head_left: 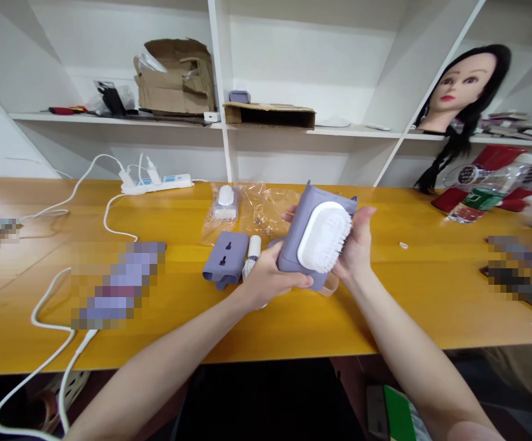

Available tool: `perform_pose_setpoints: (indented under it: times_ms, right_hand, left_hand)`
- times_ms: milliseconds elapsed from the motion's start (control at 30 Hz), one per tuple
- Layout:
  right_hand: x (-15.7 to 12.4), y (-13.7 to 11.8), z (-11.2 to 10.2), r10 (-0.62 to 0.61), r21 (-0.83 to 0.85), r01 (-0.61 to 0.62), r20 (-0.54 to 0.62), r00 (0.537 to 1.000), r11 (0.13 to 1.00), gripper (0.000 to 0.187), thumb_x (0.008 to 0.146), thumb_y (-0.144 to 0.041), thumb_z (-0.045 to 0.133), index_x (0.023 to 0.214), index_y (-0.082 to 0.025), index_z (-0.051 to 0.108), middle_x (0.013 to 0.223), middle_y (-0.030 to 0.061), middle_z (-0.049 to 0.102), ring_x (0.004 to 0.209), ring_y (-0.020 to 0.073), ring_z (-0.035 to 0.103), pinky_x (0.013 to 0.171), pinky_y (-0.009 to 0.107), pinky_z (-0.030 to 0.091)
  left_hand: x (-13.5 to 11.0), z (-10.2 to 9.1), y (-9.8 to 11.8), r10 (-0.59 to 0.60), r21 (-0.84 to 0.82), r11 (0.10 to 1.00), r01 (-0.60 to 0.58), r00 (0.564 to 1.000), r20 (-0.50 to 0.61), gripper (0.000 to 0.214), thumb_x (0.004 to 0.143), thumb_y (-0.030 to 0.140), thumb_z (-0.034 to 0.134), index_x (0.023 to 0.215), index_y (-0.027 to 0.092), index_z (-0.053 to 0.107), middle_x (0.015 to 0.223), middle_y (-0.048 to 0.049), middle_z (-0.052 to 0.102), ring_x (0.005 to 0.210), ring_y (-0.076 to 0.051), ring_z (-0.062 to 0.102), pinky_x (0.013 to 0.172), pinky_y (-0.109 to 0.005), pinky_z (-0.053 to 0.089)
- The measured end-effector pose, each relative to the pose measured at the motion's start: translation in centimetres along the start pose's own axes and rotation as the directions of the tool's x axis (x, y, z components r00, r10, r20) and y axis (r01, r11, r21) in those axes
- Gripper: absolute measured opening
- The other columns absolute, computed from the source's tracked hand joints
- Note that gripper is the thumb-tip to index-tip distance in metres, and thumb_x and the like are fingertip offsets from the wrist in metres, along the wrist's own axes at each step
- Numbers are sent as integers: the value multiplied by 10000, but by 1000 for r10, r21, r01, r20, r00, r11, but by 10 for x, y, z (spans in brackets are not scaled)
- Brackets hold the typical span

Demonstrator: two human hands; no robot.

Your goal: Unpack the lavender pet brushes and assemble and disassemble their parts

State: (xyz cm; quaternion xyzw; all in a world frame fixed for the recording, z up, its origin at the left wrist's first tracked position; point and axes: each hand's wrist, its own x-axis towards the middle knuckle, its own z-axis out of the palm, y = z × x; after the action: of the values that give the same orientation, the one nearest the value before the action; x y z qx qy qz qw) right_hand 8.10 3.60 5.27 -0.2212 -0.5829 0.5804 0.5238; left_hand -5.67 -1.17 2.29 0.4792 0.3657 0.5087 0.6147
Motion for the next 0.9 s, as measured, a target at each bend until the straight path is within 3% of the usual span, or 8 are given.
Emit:
perform_pose_setpoints:
  times_ms: [67,167,367,600,900]
  right_hand:
    - [-1,-1,1,24,78,-24,3,1000,997,836,715,-865,324,1167,-219,601,999,128,703,1035,333,638,826,503,525]
    - [-1,0,0,32,143,-26,-37,999,989,750,748,-810,393,1147,-218,623,1029,123,712,1043,328,644,843,504,537]
    - [-1,-4,2,18,137,-8,-76,997,991,758,752,-807,388,1179,-224,616,1041,122,714,1051,330,646,851,508,544]
    - [-7,-1,7,16,145,-5,-75,997,989,802,738,-824,387,1205,-211,607,1045,136,709,1072,341,637,867,511,538]
    - [-5,-1,-4,35,167,-52,104,994,985,859,647,-856,469,1210,-220,597,1083,128,693,1088,345,624,891,542,513]
  left_hand:
    - [0,4,-2,-33,34,999,32,999,27,472,487,193,810,901,153,585,606,48,569,502,-78,466,486,-227,352]
    - [2,5,-4,-73,34,997,74,997,-17,479,486,207,805,906,155,581,622,44,563,503,-70,448,481,-225,323]
    - [2,2,-1,-131,125,984,128,991,9,328,539,295,792,753,152,591,532,61,484,455,-58,375,458,-236,261]
    - [0,0,0,-45,201,979,29,996,78,330,524,236,824,752,149,601,571,44,558,538,-84,459,534,-248,365]
    - [0,-2,-9,-15,90,996,7,996,89,290,496,212,835,694,144,634,558,45,557,633,-119,536,638,-266,439]
